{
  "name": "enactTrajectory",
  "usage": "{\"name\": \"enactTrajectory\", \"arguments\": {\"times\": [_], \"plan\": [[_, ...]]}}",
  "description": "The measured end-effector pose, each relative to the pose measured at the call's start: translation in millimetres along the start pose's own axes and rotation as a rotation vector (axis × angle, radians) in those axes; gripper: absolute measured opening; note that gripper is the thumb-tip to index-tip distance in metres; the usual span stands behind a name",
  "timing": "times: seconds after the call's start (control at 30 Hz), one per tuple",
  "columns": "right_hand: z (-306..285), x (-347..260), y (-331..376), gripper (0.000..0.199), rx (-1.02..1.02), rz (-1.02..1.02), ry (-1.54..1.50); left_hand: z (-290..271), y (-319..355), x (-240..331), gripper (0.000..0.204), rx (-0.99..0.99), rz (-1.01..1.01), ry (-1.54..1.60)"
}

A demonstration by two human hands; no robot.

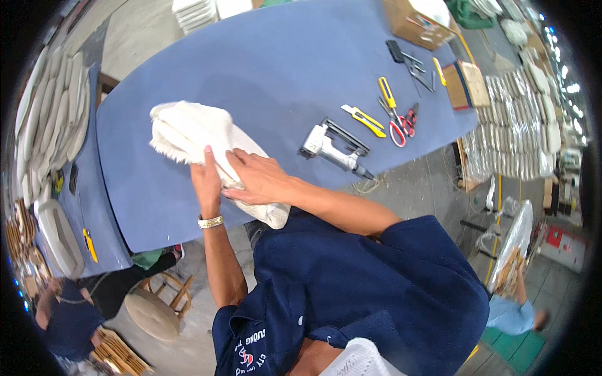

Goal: The person folds white fabric over a foam cushion, staples the edges with a pneumatic staple gun, trims excess fabric with a utility knife, and stacks the finished cushion. The process is repeated for multiple cushions.

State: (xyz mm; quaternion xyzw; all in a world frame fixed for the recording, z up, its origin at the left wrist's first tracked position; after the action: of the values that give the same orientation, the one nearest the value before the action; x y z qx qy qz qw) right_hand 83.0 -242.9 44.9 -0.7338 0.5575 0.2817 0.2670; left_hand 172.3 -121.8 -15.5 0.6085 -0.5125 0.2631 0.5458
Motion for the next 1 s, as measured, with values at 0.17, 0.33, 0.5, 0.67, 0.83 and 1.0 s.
{"name": "enactTrajectory", "arguments": {"times": [0.17, 0.33, 0.5, 0.67, 0.83, 1.0], "plan": [[-10.0, 11.6, 17.9, 0.085, 0.056, 0.047, -0.164, 12.1, 23.3, 43.6, 0.064, 0.201, 0.107, -0.307], [-62.6, 135.8, 55.6, 0.05, 0.202, 0.391, -0.344, 32.3, 15.4, 62.9, 0.083, 0.239, 0.058, -0.434], [-139.3, 291.2, 178.5, 0.06, 0.197, 0.686, 0.565, 20.8, 10.2, 94.6, 0.08, 0.356, 0.372, 0.032], [-128.6, 324.8, 224.1, 0.045, 0.084, 0.884, 0.528, 27.8, -65.9, 152.7, 0.049, 0.38, 0.451, -0.284], [-149.5, 321.4, 198.4, 0.035, 0.139, 0.796, 0.433, 28.8, -105.0, 144.7, 0.038, 0.471, 0.381, -0.285], [-185.6, 236.3, 66.9, 0.028, 0.471, 0.512, -0.197, 30.6, -107.2, 137.8, 0.031, 0.491, 0.329, -0.153]]}}
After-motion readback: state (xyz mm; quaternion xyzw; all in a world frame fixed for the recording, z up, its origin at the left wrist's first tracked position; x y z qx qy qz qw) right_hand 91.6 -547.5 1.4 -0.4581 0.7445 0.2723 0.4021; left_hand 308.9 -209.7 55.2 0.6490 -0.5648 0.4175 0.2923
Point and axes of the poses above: each hand's wrist, its own y-axis away from the middle knuckle, its own z-axis out of the palm, x = y × z, the point moved 10 cm from there along -y, towards the middle knuckle, and after that the axes turned 12 degrees about -z, right-handed, at the moved point
